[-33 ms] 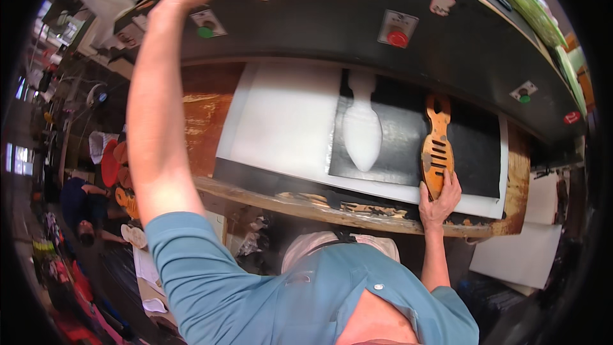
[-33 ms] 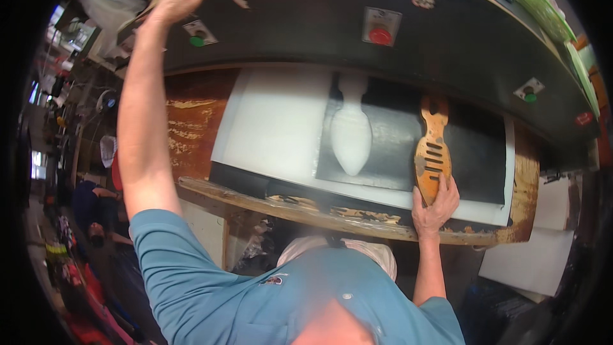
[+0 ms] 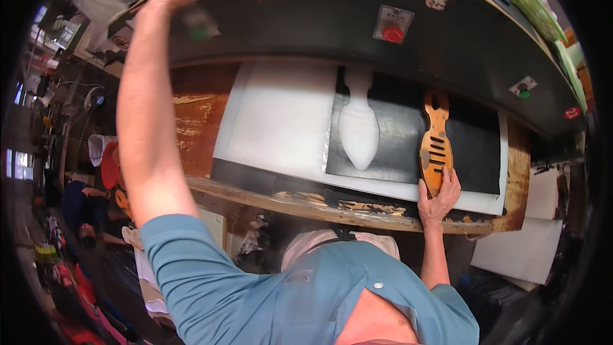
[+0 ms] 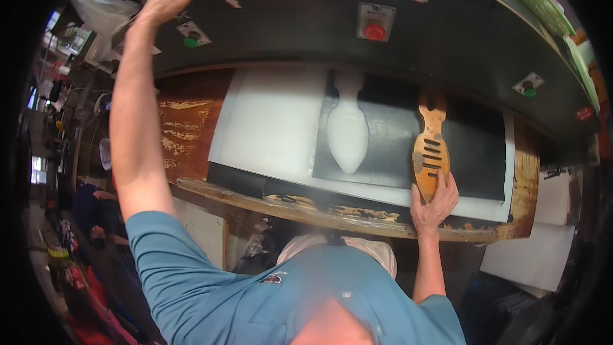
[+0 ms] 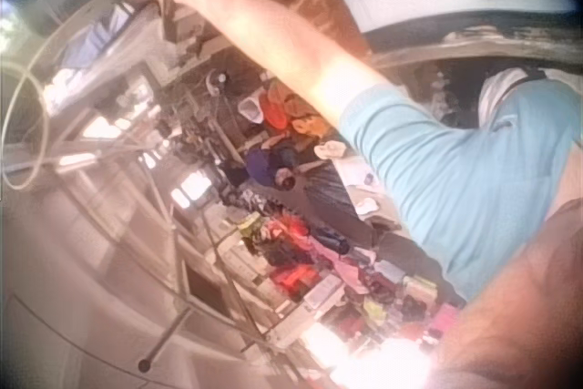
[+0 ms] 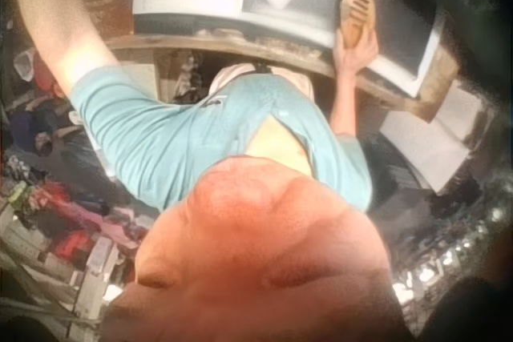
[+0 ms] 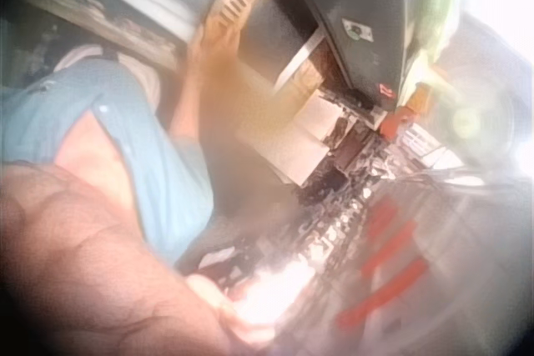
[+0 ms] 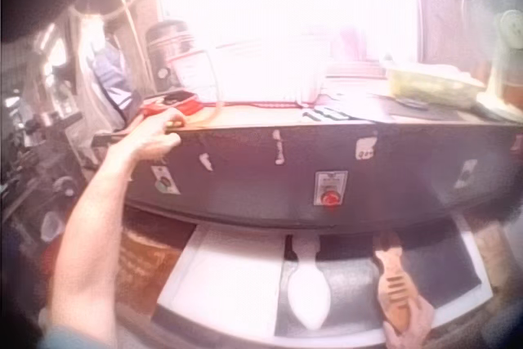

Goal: The person packs black footwear parts into a plastic bag, ties it, and places it on the floor. Then they use a heat press machine to press white and black insoles, repeatedly loading, pressing, and removing them.

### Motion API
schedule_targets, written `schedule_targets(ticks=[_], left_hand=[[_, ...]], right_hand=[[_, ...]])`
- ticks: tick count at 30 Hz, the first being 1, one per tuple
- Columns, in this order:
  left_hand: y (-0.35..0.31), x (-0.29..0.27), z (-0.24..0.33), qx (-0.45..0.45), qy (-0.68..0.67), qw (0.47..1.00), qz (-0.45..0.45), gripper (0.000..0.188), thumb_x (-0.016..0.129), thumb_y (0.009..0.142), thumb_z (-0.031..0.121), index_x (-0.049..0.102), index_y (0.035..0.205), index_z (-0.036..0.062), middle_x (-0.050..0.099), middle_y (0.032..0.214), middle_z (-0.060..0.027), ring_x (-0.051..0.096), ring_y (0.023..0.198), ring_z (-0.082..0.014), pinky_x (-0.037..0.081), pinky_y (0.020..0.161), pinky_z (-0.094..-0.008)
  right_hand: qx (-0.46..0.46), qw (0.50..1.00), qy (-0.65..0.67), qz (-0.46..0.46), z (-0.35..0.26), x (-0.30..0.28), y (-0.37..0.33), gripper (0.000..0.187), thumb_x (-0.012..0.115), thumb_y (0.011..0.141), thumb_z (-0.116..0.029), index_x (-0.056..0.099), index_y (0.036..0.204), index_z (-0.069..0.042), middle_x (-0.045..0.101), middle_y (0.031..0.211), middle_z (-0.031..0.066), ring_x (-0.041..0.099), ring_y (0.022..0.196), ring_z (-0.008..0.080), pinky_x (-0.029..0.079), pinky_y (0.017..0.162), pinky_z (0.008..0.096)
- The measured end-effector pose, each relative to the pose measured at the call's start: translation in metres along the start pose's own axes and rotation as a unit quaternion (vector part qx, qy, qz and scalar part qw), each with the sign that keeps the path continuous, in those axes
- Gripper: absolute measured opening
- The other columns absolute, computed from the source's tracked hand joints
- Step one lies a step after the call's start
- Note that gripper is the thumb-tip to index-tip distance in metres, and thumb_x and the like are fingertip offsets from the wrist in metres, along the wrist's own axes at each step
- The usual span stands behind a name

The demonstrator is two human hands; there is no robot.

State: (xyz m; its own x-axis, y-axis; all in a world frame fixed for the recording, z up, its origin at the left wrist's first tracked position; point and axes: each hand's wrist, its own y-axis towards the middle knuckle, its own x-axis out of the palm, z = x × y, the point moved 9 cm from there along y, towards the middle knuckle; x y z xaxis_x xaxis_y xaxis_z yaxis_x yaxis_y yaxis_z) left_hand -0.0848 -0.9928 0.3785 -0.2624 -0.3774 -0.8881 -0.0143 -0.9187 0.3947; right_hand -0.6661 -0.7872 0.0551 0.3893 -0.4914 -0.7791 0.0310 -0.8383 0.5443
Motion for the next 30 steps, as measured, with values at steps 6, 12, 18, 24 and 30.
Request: schedule_targets(ticks=[6, 12, 18, 24, 30], left_hand=[[0.008, 0.006, -0.026, -0.219, -0.108, 0.970, -0.010, 0.016, 0.060, 0.097, 0.022, 0.064, 0.098, 0.0066, 0.067, 0.090, -0.0104, 0.065, 0.083, -0.0250, 0.052, 0.075, -0.0426], [0.008, -0.009, 0.035, 0.087, 0.136, 0.985, 0.067, 0.022, 0.059, 0.100, 0.028, 0.068, 0.101, 0.0077, 0.069, 0.093, -0.0093, 0.067, 0.087, -0.0239, 0.053, 0.076, -0.0395], [0.011, -0.013, 0.036, 0.084, 0.096, 0.990, 0.059, 0.026, 0.060, 0.101, 0.029, 0.069, 0.096, 0.0053, 0.069, 0.087, -0.0120, 0.068, 0.082, -0.0269, 0.053, 0.074, -0.0406], [0.011, -0.017, 0.025, 0.083, 0.060, 0.993, 0.065, 0.032, 0.061, 0.103, 0.031, 0.071, 0.091, 0.0030, 0.069, 0.081, -0.0147, 0.068, 0.077, -0.0298, 0.052, 0.072, -0.0416], [-0.015, -0.019, 0.020, 0.117, -0.083, 0.972, 0.185, 0.038, 0.062, 0.104, 0.033, 0.072, 0.086, 0.0006, 0.069, 0.075, -0.0174, 0.068, 0.072, -0.0328, 0.052, 0.070, -0.0426]], right_hand=[[0.004, 1.000, 0.014, -0.014, 0.009, 0.005, -0.006, 0.074, 0.083, 0.083, -0.026, 0.054, 0.147, -0.003, 0.052, 0.145, 0.0285, 0.049, 0.133, 0.0470, 0.038, 0.112, 0.0537], [-0.002, 1.000, -0.016, -0.013, 0.018, 0.013, -0.010, 0.072, 0.080, 0.088, -0.027, 0.053, 0.151, -0.004, 0.050, 0.149, 0.0278, 0.048, 0.136, 0.0448, 0.037, 0.113, 0.0539], [-0.003, 0.999, -0.048, -0.025, 0.024, 0.018, -0.013, 0.070, 0.078, 0.090, -0.028, 0.053, 0.151, -0.003, 0.050, 0.151, 0.0260, 0.047, 0.137, 0.0433, 0.036, 0.114, 0.0534], [-0.007, 0.997, -0.070, -0.030, 0.026, 0.020, -0.013, 0.069, 0.075, 0.094, -0.034, 0.052, 0.150, -0.003, 0.051, 0.150, 0.0263, 0.048, 0.137, 0.0431, 0.037, 0.114, 0.0530], [-0.004, 0.997, -0.069, -0.031, 0.027, 0.020, -0.013, 0.068, 0.075, 0.094, -0.035, 0.053, 0.150, -0.003, 0.051, 0.150, 0.0265, 0.048, 0.137, 0.0431, 0.037, 0.113, 0.0530]])
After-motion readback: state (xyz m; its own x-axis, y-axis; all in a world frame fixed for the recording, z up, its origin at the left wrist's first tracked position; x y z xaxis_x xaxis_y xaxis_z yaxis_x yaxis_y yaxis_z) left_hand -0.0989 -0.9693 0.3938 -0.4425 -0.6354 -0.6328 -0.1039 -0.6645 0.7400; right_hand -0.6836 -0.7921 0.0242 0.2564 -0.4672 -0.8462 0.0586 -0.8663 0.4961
